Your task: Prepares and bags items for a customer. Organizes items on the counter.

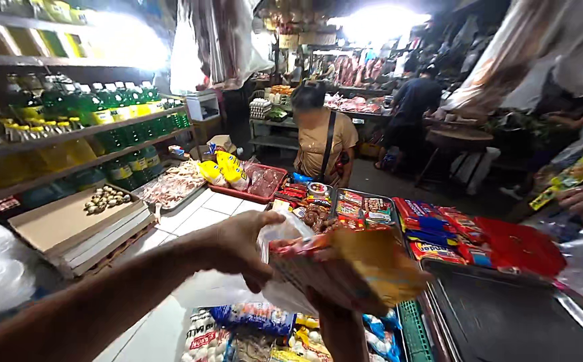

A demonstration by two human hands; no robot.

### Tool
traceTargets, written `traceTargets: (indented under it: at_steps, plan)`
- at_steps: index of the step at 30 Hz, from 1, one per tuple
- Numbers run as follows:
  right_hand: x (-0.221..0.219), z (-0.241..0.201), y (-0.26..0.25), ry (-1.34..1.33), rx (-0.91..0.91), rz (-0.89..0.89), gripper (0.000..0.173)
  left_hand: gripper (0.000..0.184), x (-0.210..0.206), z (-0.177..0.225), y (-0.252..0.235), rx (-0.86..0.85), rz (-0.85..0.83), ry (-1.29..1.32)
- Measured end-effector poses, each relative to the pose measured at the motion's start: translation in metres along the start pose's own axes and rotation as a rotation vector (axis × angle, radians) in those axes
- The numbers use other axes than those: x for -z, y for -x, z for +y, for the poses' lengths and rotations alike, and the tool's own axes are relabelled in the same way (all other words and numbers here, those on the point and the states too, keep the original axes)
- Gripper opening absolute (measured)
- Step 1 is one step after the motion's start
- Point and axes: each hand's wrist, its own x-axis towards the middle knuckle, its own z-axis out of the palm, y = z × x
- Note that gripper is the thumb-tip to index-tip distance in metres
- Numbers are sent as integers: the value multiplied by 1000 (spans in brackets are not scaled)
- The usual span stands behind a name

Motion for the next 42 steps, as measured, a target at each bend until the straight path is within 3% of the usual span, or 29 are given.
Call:
traceTargets:
  at_steps: [3,5,9,10,13,16,17,19,21,23,24,26,28,31,35,37,42]
  plan:
    - [-3,19,11,42,54,-45,43,88,-24,2,16,-186,-12,-64]
    - [-1,23,12,52,36,-78,42,83,-38,-1,27,-338,72,-178]
    - [15,41,6,313,85,-157,46,28,-56,-44,14,-621,450,-386]
    - [20,44,-1,420,116,-199,49,24,-55,-58,6,-654,526,-382]
    - [36,31,-29,813,111,-423,52,24,-47,-100,-22,-597,647,-302]
    - [49,-8,-68,1248,-180,-758,59,14,-39,-123,-53,-446,683,-198]
    - [58,-16,-78,1334,-115,-814,66,13,-38,-123,-62,-426,675,-203]
    - [78,-24,-88,1387,266,-807,75,15,-38,-118,-73,-470,636,-299]
    - [88,-32,-95,1332,528,-768,62,14,-39,-109,-78,-540,567,-465]
    - [87,-44,-96,1358,448,-712,75,12,-38,-98,-78,-511,457,-580]
    - [86,-48,-99,1379,372,-699,69,14,-35,-91,-76,-454,394,-607]
    - [78,-60,-112,1347,253,-717,22,16,-27,-75,-74,-296,269,-623]
    - [59,-78,-141,1279,164,-783,20,11,-12,-60,-77,-148,188,-575]
    - [30,-93,-193,1283,-28,-867,17,6,26,-45,-91,-75,278,-342]
    - [39,-72,-258,1259,-177,-736,12,8,64,-29,-135,-131,408,-127]
    - [38,-77,-295,1348,-349,-563,14,9,65,-14,-168,-218,432,-103]
    - [78,-64,-363,1490,-204,-98,29,14,50,25,-264,-387,575,-123]
